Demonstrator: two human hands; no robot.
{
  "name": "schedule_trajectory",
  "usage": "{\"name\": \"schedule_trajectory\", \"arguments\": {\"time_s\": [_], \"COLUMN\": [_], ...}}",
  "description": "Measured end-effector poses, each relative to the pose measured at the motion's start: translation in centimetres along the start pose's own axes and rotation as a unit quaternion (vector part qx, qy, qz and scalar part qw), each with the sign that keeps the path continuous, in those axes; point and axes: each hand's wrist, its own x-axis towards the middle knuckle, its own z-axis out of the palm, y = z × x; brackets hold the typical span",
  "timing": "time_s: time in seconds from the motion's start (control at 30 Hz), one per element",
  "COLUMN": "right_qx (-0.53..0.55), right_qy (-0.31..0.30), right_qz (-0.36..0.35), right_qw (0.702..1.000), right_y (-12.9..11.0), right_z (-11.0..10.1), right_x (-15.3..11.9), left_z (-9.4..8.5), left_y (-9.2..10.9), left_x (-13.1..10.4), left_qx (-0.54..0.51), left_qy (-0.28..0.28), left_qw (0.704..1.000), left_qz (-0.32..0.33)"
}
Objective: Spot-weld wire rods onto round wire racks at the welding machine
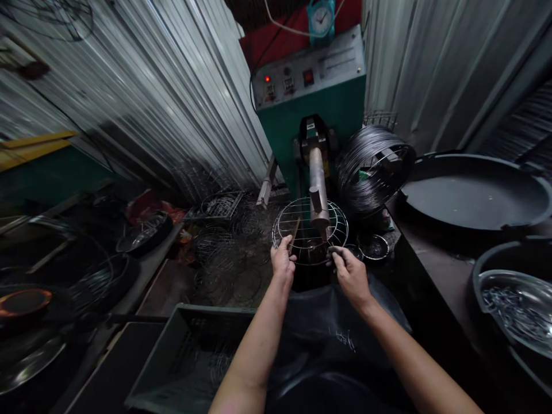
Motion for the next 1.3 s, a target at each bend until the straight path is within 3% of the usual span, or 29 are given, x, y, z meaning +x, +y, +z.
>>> {"name": "schedule_trajectory", "arguments": {"time_s": [0.07,0.2,0.3,1.3], "right_qx": [0.013,-0.038,-0.066,-0.022], "right_qy": [0.012,-0.048,-0.055,-0.031], "right_qz": [-0.011,-0.024,-0.020,-0.012], "right_qw": [1.000,0.998,0.996,0.999], "right_y": [0.3,2.0,2.7,1.9], "right_z": [0.1,0.6,0.5,0.9], "right_x": [-0.4,-0.1,0.4,1.7], "left_z": [0.1,0.3,0.4,1.1], "left_y": [-0.1,-0.3,-0.5,-0.7], "left_x": [-0.1,-0.8,-1.2,-1.0], "left_qx": [0.001,0.001,-0.011,-0.006], "left_qy": [0.002,-0.003,-0.017,0.014], "left_qw": [1.000,1.000,1.000,1.000], "left_qz": [-0.008,-0.012,-0.010,0.004]}}
